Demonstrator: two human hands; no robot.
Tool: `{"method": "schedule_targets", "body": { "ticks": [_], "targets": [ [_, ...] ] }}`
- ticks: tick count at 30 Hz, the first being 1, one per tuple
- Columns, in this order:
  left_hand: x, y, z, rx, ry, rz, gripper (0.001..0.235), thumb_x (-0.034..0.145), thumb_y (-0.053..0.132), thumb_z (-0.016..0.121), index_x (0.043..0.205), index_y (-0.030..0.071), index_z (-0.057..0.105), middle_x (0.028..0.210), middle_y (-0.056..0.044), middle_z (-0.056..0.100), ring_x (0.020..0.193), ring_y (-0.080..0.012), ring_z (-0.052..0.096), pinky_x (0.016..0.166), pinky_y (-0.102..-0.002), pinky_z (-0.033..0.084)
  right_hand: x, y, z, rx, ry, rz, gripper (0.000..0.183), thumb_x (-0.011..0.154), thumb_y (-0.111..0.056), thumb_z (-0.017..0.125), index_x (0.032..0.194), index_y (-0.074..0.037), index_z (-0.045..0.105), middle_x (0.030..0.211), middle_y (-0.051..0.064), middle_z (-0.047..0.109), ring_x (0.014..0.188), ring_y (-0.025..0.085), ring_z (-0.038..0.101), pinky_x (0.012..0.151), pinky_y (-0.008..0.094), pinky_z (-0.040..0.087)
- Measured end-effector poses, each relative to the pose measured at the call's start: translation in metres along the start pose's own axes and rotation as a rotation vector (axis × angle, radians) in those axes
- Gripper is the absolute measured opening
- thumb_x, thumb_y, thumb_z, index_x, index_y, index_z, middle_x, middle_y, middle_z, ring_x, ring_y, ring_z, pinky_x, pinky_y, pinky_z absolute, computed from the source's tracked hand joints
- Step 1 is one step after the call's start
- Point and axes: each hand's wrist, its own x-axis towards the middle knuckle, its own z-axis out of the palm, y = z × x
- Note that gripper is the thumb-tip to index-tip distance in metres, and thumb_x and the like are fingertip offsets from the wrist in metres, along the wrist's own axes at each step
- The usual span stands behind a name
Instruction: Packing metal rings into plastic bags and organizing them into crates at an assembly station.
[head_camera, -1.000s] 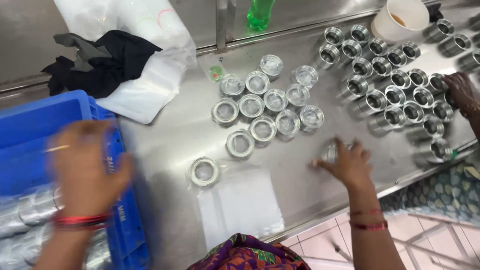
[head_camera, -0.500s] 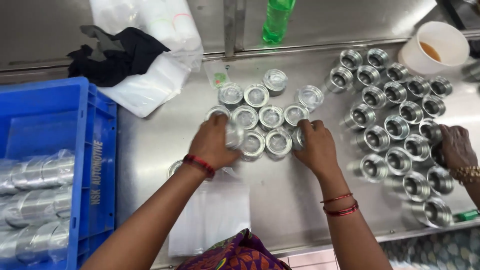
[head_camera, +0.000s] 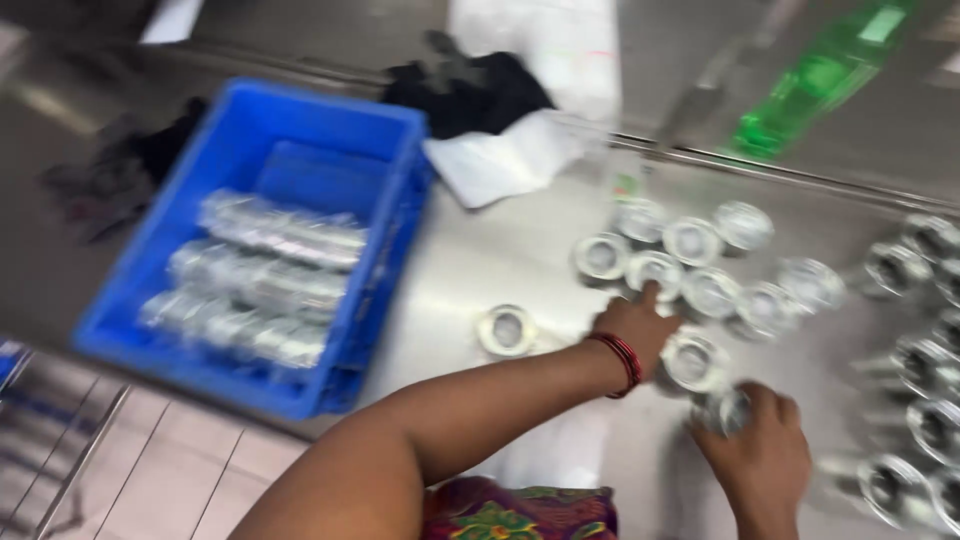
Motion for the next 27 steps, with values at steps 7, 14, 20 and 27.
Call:
{"method": "schedule_targets", "body": {
  "ticks": [7, 14, 20, 27],
  "targets": [
    [-0.073, -0.106, -0.030, -0.776, 0.050, 0.103, 0.072, 0.067, 0.033, 0.090, 0.129, 0.013, 0.062, 0.126, -0.024, 0.065, 0.101, -0.0326, 0.074, 0.089, -0.039, 0.061, -0.015, -0.054, 0.055, 1.407, -0.219, 0.080, 0.075, 0.073, -0.009, 0.083, 0.139, -0.007, 0.048, 0.121, 0.017, 0.065, 0.111, 0.029, 0.068, 0.092, 0.043, 0.057],
    [-0.128, -0.305, -0.149, -1.343, 0.342, 0.073, 0.073, 0.074, 0.032, 0.087, 0.133, 0.011, 0.051, 0.125, -0.015, 0.065, 0.111, -0.0239, 0.069, 0.090, -0.038, 0.064, 0.022, -0.364, -0.006, 1.600, -0.403, -0.299, 0.075, 0.081, -0.016, 0.080, 0.145, -0.011, 0.041, 0.127, 0.015, 0.058, 0.116, 0.027, 0.061, 0.096, 0.040, 0.053],
    [-0.082, -0.508, -0.203, -1.497, 0.186, -0.206, 0.060, 0.094, 0.055, 0.057, 0.127, 0.006, 0.064, 0.122, -0.012, 0.073, 0.111, -0.0228, 0.071, 0.093, -0.040, 0.057, 0.082, -0.539, 0.086, 1.697, -0.650, -0.015, 0.039, 0.095, -0.029, 0.059, 0.129, -0.012, 0.051, 0.119, 0.014, 0.057, 0.104, 0.024, 0.060, 0.086, 0.040, 0.054],
    [-0.011, -0.575, -0.180, -0.433, 0.107, -0.239, 0.041, 0.095, 0.036, 0.055, 0.114, 0.010, 0.080, 0.120, -0.020, 0.076, 0.114, -0.0343, 0.071, 0.101, -0.043, 0.053, 0.115, -0.581, 0.132, 1.611, -0.674, 0.277, 0.049, 0.095, -0.042, 0.059, 0.133, -0.015, 0.045, 0.130, 0.012, 0.054, 0.118, 0.026, 0.054, 0.101, 0.047, 0.046]
  ]
}}
